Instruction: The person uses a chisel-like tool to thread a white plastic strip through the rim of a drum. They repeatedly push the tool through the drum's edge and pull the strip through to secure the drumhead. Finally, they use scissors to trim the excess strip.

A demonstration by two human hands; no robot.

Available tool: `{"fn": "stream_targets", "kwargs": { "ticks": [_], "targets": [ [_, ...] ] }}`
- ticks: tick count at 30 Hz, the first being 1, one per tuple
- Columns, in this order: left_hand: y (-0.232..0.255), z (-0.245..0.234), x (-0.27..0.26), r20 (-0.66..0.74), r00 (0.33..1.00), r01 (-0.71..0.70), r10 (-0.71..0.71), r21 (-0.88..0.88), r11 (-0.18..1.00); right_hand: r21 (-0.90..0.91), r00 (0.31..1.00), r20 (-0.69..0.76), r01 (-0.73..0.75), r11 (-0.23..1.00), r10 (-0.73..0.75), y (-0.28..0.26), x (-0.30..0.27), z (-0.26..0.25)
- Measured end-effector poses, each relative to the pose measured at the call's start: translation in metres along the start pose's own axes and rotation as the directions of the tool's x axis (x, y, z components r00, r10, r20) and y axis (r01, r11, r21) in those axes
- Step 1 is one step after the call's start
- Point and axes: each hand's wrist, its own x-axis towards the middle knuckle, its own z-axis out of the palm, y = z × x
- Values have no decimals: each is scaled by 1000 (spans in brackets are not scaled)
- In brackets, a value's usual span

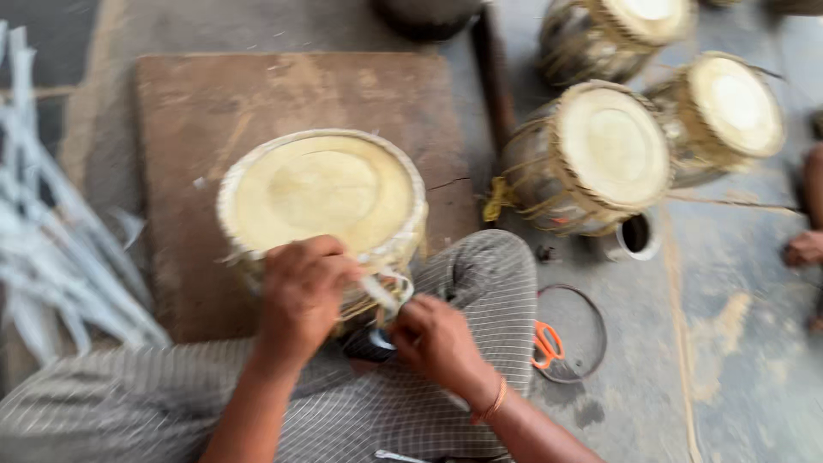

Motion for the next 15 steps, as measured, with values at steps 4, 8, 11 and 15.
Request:
{"fn": "stream_targets", "kwargs": {
  "ticks": [4,8,11,15],
  "targets": [
    [-10,-6,-5,28,998,55,-55,6,998,111,991,12,-136,984,136,1,-32,-16],
    [-31,-14,-7,15,1000,5,-8,157,988,84,918,-304,-241,967,255,74,-70,-55],
    [-55,-6,-3,-32,977,196,-209,-238,951,-108,811,-333,-540,834,482,176,-119,-83],
    [-49,3,7,-51,945,274,-324,-419,865,-380,805,-147,-583,718,575,278,-205,-55]
  ]
}}
